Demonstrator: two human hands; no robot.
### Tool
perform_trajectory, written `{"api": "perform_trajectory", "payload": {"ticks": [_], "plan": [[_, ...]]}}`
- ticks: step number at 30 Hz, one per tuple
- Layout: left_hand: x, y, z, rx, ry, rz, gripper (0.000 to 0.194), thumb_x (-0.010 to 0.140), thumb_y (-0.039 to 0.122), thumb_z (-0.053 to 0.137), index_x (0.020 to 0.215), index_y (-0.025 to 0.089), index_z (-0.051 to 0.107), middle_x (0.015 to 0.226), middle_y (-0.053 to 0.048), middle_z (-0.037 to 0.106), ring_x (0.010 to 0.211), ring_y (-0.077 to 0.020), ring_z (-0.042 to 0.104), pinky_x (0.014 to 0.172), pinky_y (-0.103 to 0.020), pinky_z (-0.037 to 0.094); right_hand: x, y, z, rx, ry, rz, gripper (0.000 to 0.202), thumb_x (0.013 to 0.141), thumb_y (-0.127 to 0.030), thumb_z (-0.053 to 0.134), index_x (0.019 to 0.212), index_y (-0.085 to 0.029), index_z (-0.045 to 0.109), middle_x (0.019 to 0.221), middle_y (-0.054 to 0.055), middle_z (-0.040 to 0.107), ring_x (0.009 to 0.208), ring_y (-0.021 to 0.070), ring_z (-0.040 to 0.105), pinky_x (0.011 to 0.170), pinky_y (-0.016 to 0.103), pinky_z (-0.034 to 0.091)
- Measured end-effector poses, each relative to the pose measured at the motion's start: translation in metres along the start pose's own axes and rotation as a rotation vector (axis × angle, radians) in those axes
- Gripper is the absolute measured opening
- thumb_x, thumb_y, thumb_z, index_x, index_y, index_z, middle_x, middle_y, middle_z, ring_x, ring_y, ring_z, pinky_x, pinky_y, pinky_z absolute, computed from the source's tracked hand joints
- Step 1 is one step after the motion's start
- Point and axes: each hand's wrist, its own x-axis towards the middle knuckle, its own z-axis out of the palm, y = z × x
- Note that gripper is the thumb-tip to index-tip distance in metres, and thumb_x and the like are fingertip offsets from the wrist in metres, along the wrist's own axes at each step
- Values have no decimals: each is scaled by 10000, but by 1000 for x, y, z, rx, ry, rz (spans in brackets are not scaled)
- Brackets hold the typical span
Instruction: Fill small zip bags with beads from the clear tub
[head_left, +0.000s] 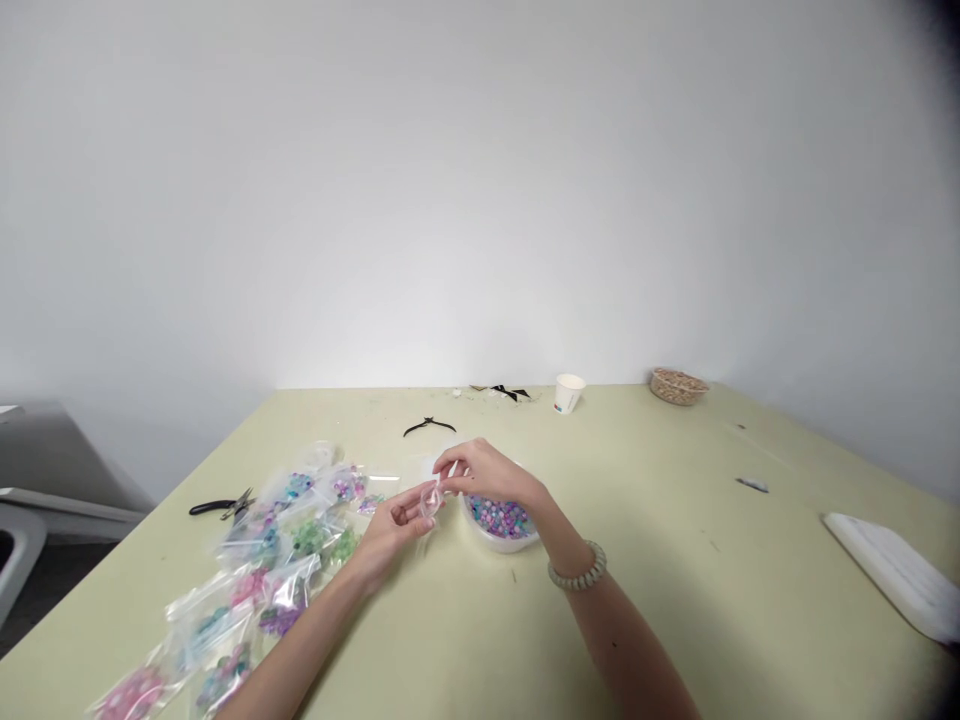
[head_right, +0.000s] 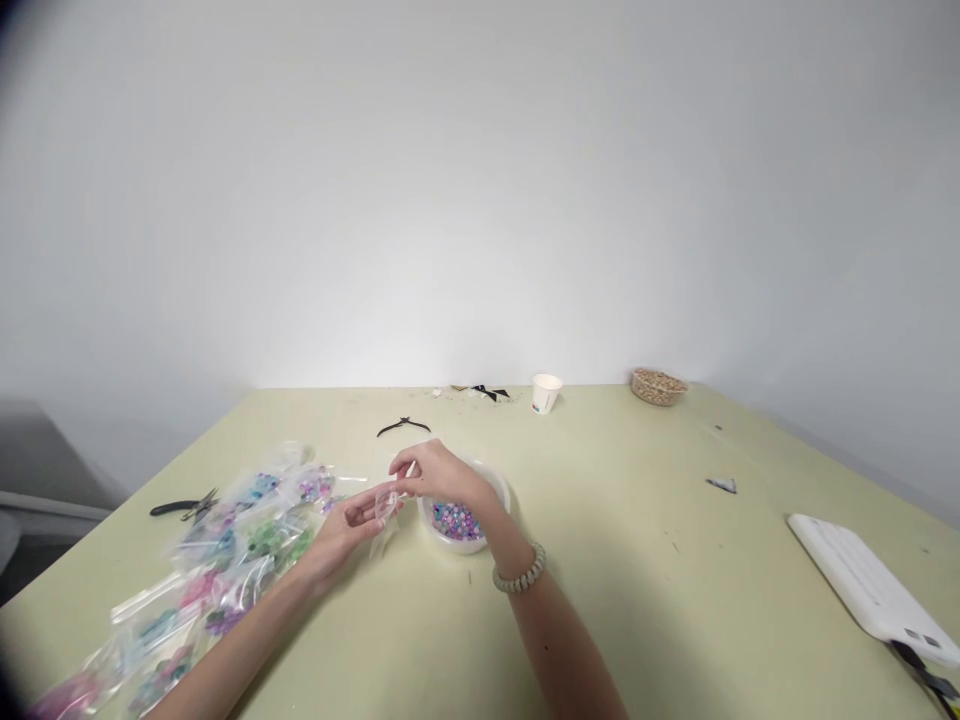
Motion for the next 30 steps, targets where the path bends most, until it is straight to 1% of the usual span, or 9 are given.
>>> {"api": "perform_trajectory", "payload": {"ticks": [2,6,9,11,14,17,23,27,30], "plan": [[0,1,-1,-5,31,-11,611,551,293,834,1118,167,646,1200,-137,632,1159,-307,543,1027,-428,360,-3,4,-6,-141,-14,67,127,753,-142,605,844,-106,687,766,57,691,687,129,634,636,178,452],[0,0,-2,-11,27,-24,601,544,288,838,1104,173,653,1209,-145,624,1127,-308,569,1013,-439,377,-7,17,-9,-479,-148,323,173,710,-56,569,796,-113,707,796,84,696,732,150,630,627,184,438],[0,-1,-1,-20,18,-22,606,530,288,845,1096,177,659,1202,-142,630,1126,-306,569,1017,-438,374,-5,25,1,-545,-227,431,173,610,-50,654,762,-101,718,781,118,696,663,186,628,546,207,429],[0,-2,-1,-26,19,-27,610,522,283,850,1093,181,661,1200,-139,631,1132,-306,565,1021,-437,372,-1,27,9,-566,-267,469,188,580,-57,686,759,-102,722,739,114,694,618,186,622,512,206,423],[0,-1,-1,-23,24,-25,620,519,289,851,1098,178,659,1200,-141,631,1141,-307,558,1025,-439,366,2,27,17,-598,-296,491,183,606,-44,656,771,-91,721,712,112,692,604,179,623,508,197,427],[1,0,-2,-14,28,-10,610,531,294,846,1098,169,658,1198,-147,630,1147,-305,554,1030,-435,362,4,27,20,-633,-303,496,205,617,-24,621,792,-71,716,745,129,698,627,184,635,529,198,439],[0,1,-2,-15,28,-20,613,536,281,845,1108,172,653,1201,-143,629,1133,-303,566,1023,-435,373,4,28,22,-685,-306,474,266,576,-1,608,815,-63,708,853,178,699,733,238,655,598,239,461],[-1,1,-1,-38,24,-30,610,521,272,852,1093,178,664,1198,-138,632,1139,-302,562,1027,-428,367,0,21,13,-682,-230,449,232,613,-45,588,817,-61,698,878,192,687,747,249,649,588,253,438],[-1,1,0,-45,19,-32,608,517,259,852,1091,183,666,1198,-136,632,1141,-300,560,1018,-421,375,-6,14,0,-665,-142,407,211,681,-81,540,828,-94,691,898,156,685,781,214,637,626,240,422]]}}
